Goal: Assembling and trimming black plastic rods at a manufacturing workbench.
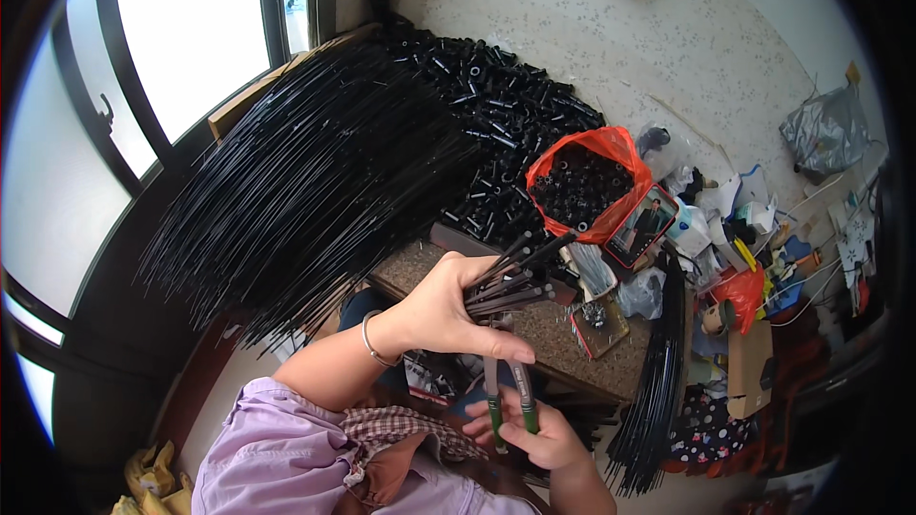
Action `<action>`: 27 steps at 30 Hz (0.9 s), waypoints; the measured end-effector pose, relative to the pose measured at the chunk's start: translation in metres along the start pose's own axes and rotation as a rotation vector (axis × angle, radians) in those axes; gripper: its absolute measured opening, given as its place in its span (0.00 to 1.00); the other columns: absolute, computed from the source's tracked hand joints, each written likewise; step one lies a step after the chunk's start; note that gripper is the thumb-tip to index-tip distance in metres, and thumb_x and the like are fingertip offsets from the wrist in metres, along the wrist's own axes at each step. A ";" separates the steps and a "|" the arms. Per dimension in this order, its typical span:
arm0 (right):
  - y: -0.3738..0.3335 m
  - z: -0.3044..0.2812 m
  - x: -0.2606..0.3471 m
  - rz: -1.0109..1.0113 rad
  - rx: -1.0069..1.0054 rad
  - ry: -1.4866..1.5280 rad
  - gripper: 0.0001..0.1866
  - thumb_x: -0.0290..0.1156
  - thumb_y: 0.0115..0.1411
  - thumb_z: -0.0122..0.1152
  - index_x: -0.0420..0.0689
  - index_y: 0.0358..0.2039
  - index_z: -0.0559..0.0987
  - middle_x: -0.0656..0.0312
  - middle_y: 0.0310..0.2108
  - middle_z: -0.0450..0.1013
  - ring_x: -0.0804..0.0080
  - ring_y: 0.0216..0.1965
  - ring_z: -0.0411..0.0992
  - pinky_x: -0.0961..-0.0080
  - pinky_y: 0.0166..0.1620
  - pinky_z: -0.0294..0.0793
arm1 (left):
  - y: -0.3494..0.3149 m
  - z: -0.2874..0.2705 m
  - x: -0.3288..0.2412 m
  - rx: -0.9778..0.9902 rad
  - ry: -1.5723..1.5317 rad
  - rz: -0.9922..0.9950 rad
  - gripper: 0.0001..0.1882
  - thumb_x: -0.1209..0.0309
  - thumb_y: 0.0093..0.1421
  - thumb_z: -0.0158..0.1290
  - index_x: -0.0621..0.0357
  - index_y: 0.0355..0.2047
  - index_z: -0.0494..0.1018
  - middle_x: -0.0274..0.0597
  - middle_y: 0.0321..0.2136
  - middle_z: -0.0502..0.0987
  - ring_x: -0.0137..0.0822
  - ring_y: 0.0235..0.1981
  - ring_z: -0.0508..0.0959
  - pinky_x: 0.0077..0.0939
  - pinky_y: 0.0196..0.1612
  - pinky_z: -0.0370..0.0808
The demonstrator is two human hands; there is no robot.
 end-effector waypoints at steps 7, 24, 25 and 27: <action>0.001 0.002 -0.030 0.080 0.000 -0.035 0.14 0.28 0.61 0.47 0.35 0.46 0.64 0.59 0.22 0.67 0.78 0.20 0.65 0.83 0.26 0.67 | 0.001 0.004 0.008 -0.035 -0.076 -0.077 0.17 0.70 0.35 0.67 0.59 0.25 0.72 0.27 0.19 0.69 0.19 0.22 0.66 0.14 0.24 0.63; -0.001 -0.001 -0.007 -0.320 -0.526 -0.803 0.06 0.26 0.56 0.55 0.37 0.32 0.71 0.63 0.16 0.69 0.79 0.17 0.69 0.82 0.22 0.67 | -0.021 0.010 0.006 -0.250 -0.198 -0.062 0.15 0.70 0.38 0.65 0.59 0.20 0.68 0.28 0.17 0.67 0.20 0.19 0.65 0.15 0.22 0.61; 0.000 0.002 -0.001 -0.369 -0.531 -0.859 0.06 0.26 0.56 0.55 0.37 0.32 0.71 0.62 0.16 0.69 0.78 0.17 0.69 0.81 0.23 0.68 | -0.021 0.008 0.007 -0.242 -0.183 -0.070 0.14 0.70 0.38 0.64 0.59 0.20 0.68 0.28 0.16 0.67 0.19 0.18 0.64 0.15 0.21 0.61; 0.001 0.005 0.003 -0.421 -0.534 -0.916 0.06 0.26 0.56 0.55 0.37 0.32 0.71 0.61 0.17 0.69 0.78 0.18 0.70 0.81 0.23 0.68 | -0.023 0.008 0.010 -0.282 -0.162 -0.032 0.15 0.70 0.38 0.64 0.59 0.20 0.68 0.27 0.16 0.66 0.19 0.18 0.64 0.15 0.20 0.60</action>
Point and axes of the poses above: each hand's wrist, its own y-axis towards the middle knuckle, its own z-axis out of the palm, x = y × z, the point moved 5 cm from there along y, towards the middle knuckle
